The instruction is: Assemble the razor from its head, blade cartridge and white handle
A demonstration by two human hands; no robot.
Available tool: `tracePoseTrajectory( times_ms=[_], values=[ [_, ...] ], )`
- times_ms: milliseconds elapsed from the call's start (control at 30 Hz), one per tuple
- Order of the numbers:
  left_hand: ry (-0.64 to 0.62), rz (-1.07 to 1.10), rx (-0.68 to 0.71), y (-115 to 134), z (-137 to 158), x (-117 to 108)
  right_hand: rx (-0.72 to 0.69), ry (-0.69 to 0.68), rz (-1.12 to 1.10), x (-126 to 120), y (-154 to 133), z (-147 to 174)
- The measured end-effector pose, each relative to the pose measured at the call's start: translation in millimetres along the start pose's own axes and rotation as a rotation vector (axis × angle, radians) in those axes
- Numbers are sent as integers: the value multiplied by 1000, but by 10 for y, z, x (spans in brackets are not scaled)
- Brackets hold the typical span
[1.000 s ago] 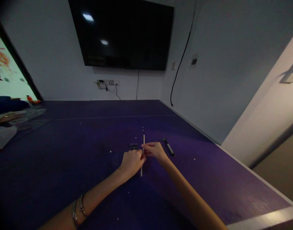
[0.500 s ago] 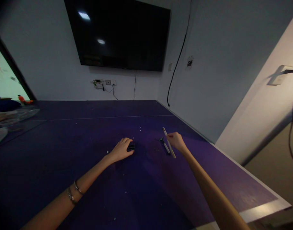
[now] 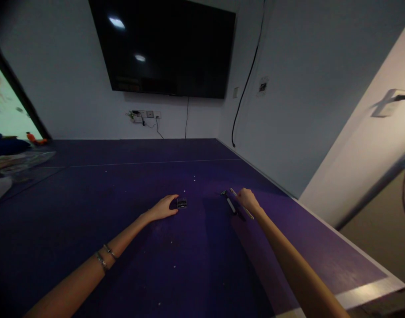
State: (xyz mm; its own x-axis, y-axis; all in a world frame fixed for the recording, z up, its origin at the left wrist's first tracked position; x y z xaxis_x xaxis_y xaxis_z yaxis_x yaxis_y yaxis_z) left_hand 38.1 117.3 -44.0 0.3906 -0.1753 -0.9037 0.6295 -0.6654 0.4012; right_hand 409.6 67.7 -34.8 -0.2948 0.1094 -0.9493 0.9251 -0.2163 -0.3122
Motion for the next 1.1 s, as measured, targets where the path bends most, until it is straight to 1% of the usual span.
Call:
tracePoseTrajectory(
  times_ms=[233, 500, 633, 800, 867, 933, 1000, 1100],
  values=[
    [46, 57, 38, 25, 12, -7, -18, -17, 54, 99, 10, -34],
    [52, 110, 26, 48, -9, -14, -14, -1, 60, 101, -8, -9],
    [53, 140, 21, 63, -25, -15, -11, 20, 50, 42, -13, 31],
    [110, 194, -1, 75, -21, -39, -31, 55, 44, -161, -83, 81],
    [132, 224, 7, 127, -21, -55, -95, 63, 24, -246, -208, 111],
    [139, 245, 37, 234, -21, -72, -249, 54, -26, -304, -429, 177],
    [136, 242, 78, 389, -21, -90, -447, 17, -94, -330, -713, 299],
    [111, 222, 139, 653, -12, -101, -637, -82, -155, -319, -1119, 539]
  ],
)
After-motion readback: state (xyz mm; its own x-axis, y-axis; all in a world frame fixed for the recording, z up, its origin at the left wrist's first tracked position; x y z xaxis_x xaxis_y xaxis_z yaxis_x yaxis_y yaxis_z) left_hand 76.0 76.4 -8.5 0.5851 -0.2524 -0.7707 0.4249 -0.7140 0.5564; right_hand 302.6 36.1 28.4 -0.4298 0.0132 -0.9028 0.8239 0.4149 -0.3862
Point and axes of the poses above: each hand's wrist, its own z-axis away from the middle knuckle, its own x-axis out of the palm, y = z × x, the point moved 4 cm from there along -z, towards the middle knuckle, and after that the axes turned 5 degrees about -y, right-handed, at the moved point
